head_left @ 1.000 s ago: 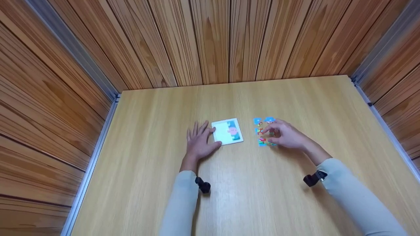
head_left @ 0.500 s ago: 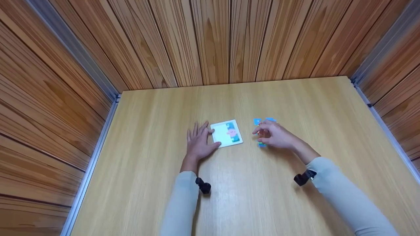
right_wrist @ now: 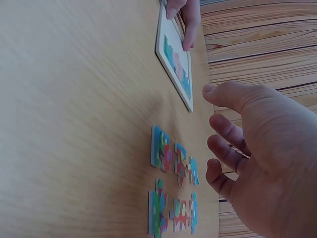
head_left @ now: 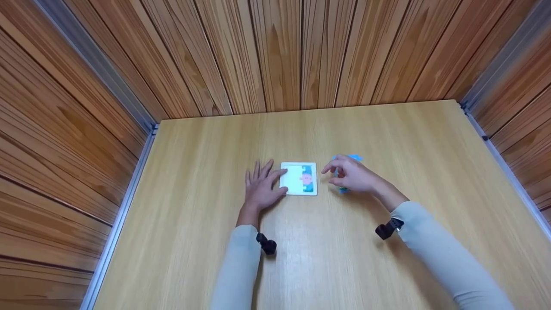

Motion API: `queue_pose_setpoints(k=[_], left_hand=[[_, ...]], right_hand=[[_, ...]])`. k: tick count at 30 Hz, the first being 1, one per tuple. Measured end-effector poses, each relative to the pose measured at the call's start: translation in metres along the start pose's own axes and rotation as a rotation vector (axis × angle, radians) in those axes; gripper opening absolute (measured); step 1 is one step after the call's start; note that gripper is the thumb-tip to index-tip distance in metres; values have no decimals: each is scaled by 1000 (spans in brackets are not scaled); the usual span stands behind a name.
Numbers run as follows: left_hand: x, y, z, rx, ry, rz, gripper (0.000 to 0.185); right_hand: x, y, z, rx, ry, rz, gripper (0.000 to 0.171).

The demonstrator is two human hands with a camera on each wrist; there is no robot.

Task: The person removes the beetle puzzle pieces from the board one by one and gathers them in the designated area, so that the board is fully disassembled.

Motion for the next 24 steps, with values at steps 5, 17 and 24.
queue_pose_setpoints(k=[5, 17, 24], left_hand=[[-3, -3, 3, -14, 3, 18, 67], [-5, -4, 3, 1, 28, 11, 67], [-4, -5, 4, -6, 30, 16, 66]], right_hand=[[-6, -5, 5, -12, 14, 8, 31], [-20, -17, 16, 6, -7, 30, 29], [-30, -25, 21, 6, 11, 21, 29]])
Point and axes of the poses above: each hand's wrist, its own x-axis away from the middle knuckle, its own y-axis out of the back of the hand, z = x × y, the point moved 6 cm from there along -x, towards the middle knuckle, and after that the axes turned 15 degrees about -x, right-handed, at the moved point
